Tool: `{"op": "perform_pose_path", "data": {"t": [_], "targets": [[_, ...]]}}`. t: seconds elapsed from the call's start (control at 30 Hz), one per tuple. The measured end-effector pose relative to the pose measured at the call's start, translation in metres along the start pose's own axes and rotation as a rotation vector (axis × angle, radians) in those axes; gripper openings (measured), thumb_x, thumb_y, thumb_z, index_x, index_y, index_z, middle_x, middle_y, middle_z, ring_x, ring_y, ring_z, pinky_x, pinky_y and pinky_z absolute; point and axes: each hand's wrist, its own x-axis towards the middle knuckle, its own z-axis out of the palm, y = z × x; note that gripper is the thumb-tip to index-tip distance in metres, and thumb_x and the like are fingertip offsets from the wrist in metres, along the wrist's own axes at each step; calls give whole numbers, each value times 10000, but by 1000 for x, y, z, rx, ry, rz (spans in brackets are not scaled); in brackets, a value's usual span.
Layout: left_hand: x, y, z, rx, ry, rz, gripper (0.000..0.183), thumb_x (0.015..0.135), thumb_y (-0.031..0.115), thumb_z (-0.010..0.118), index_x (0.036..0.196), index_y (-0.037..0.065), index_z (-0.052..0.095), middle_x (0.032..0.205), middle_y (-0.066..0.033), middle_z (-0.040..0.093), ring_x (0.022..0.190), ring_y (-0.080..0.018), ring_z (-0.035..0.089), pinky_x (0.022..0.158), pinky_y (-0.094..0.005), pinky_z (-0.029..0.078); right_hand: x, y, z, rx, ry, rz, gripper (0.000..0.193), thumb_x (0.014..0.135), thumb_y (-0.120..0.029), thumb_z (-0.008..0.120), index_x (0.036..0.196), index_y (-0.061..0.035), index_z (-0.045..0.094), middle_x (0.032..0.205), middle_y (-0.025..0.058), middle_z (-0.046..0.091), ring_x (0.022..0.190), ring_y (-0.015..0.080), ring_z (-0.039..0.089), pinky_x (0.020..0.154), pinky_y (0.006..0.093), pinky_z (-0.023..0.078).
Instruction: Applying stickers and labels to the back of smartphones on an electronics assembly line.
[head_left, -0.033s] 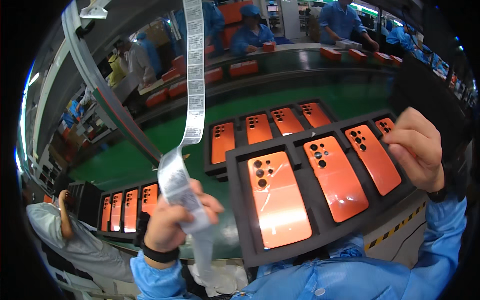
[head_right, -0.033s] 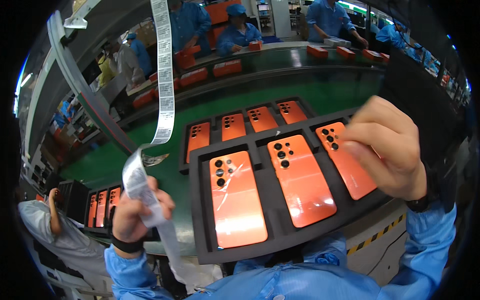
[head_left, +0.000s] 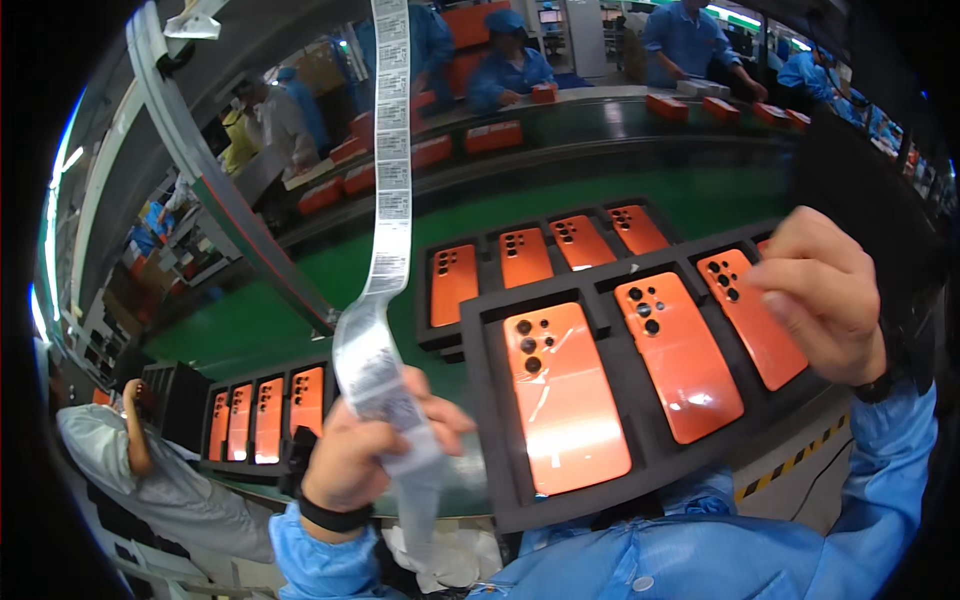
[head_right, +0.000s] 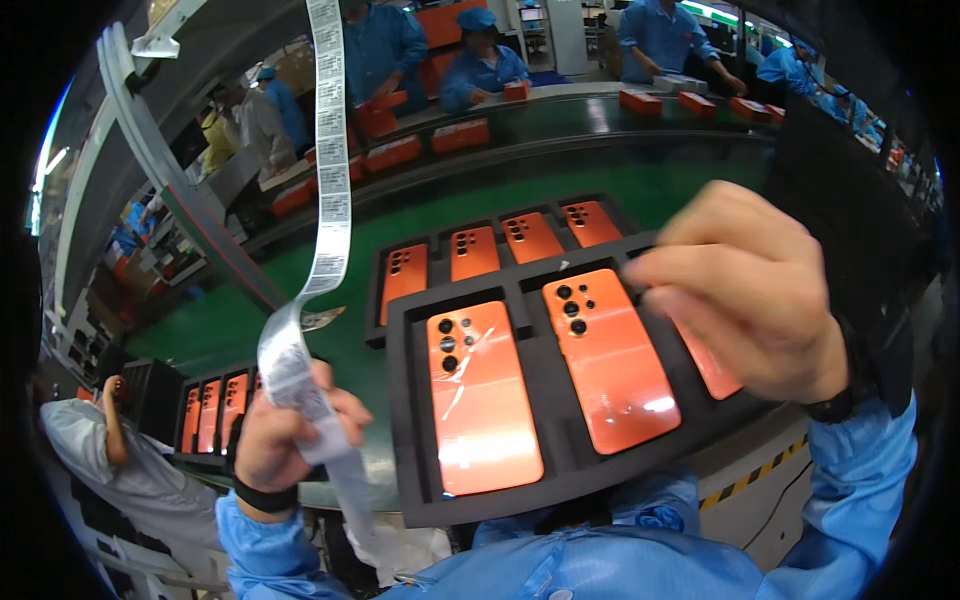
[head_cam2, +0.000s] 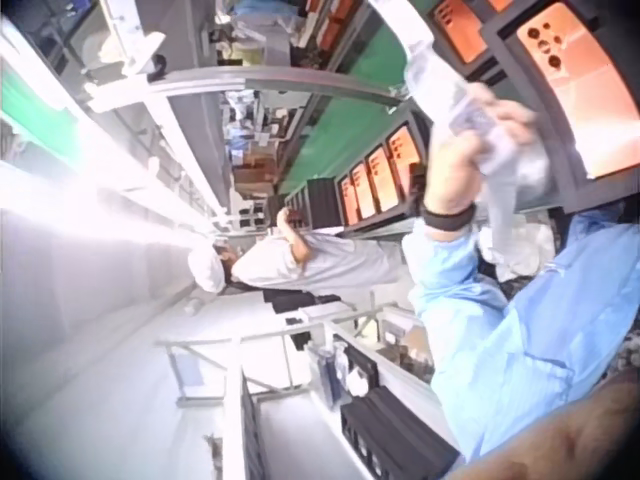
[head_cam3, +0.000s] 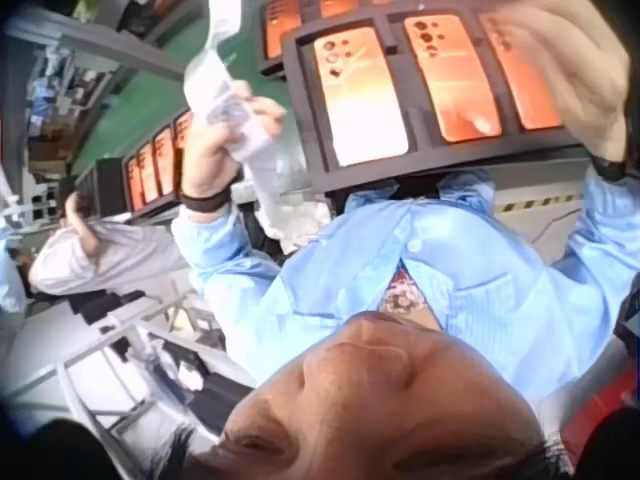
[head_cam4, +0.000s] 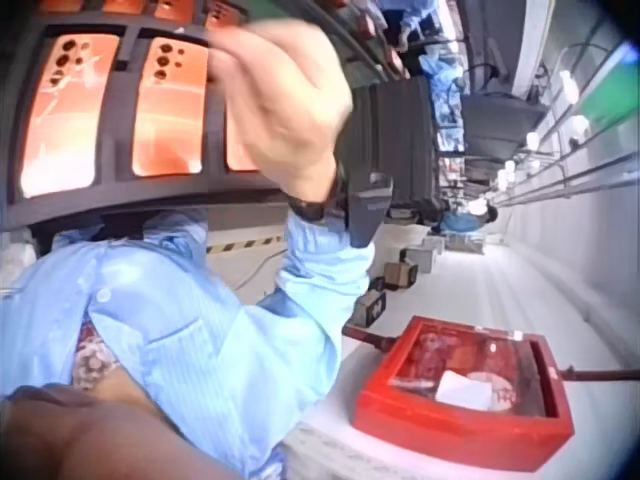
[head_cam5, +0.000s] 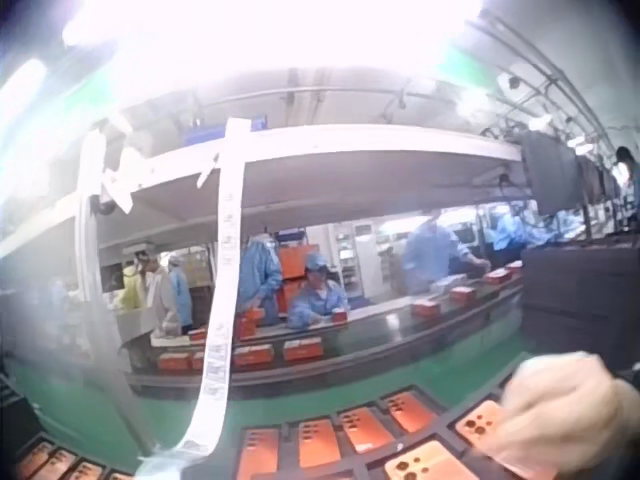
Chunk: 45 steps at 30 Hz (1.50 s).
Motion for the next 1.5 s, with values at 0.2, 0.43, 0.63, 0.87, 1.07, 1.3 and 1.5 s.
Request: {"op": "perform_pose_path", "data": {"t": [0.2, 0.43, 0.63, 0.87, 1.07, 1.3, 1.5], "targets": [[-11, 2, 29, -66, -130, -167, 513, 741, -84, 392, 1251, -43, 344, 1194, -278, 484, 1105, -343, 516, 944, -423, 423, 60, -51, 98, 511, 17, -55, 294, 730, -135, 672, 995, -23, 611, 984, 104, 554, 835, 245, 535, 713, 343, 434], [-27, -21, 23, -69, -30, -94, 476, 747, -112, 469, 1209, -20, 407, 1100, -118, 543, 1041, -232, 548, 928, -387, 424, 49, -71, 138, 599, 10, 29, 300, 686, -187, 700, 934, -45, 606, 983, 65, 529, 905, 234, 513, 732, 341, 444], [-19, -23, 30, -261, -42, -45, 498, 769, -53, 463, 1255, -8, 365, 1139, -120, 515, 1098, -241, 505, 975, -412, 373, 52, -68, 141, 596, 71, 5, 207, 701, -146, 672, 877, -42, 637, 901, 38, 561, 871, 207, 521, 690, 318, 442], [-12, -19, 43, -405, 41, -67, 488, 969, 275, 280, 1352, -26, 259, 1283, -148, 419, 1191, -230, 427, 1013, -393, 324, 50, -66, 144, 361, 203, -243, 207, 637, -109, 615, 820, -16, 639, 828, 40, 572, 860, 204, 546, 653, 319, 418], [-8, -20, 47, -445, 102, -91, 483, 971, 318, 278, 1356, 27, 280, 1290, -164, 415, 1180, -257, 435, 1008, -416, 326, 42, -64, 147, 114, 358, -409, 178, 561, -107, 612, 709, -10, 634, 839, 43, 582, 859, 184, 542, 657, 328, 396], [4, -25, 37, -564, -60, -50, 498, 970, 351, 267, 1375, 63, 238, 1314, -221, 385, 1182, -295, 435, 994, -428, 344, 42, -64, 142, 188, 372, -409, 166, 568, -141, 629, 701, -40, 635, 867, 35, 576, 873, 192, 541, 696, 350, 377], [2, -25, 41, -446, 96, -3, 490, 973, 315, 306, 1342, -7, 289, 1253, -142, 439, 1135, -248, 474, 977, -398, 378, 49, -63, 148, 224, 251, -186, 176, 589, -133, 625, 743, -48, 624, 816, 7, 573, 858, 183, 544, 696, 329, 363]]}}
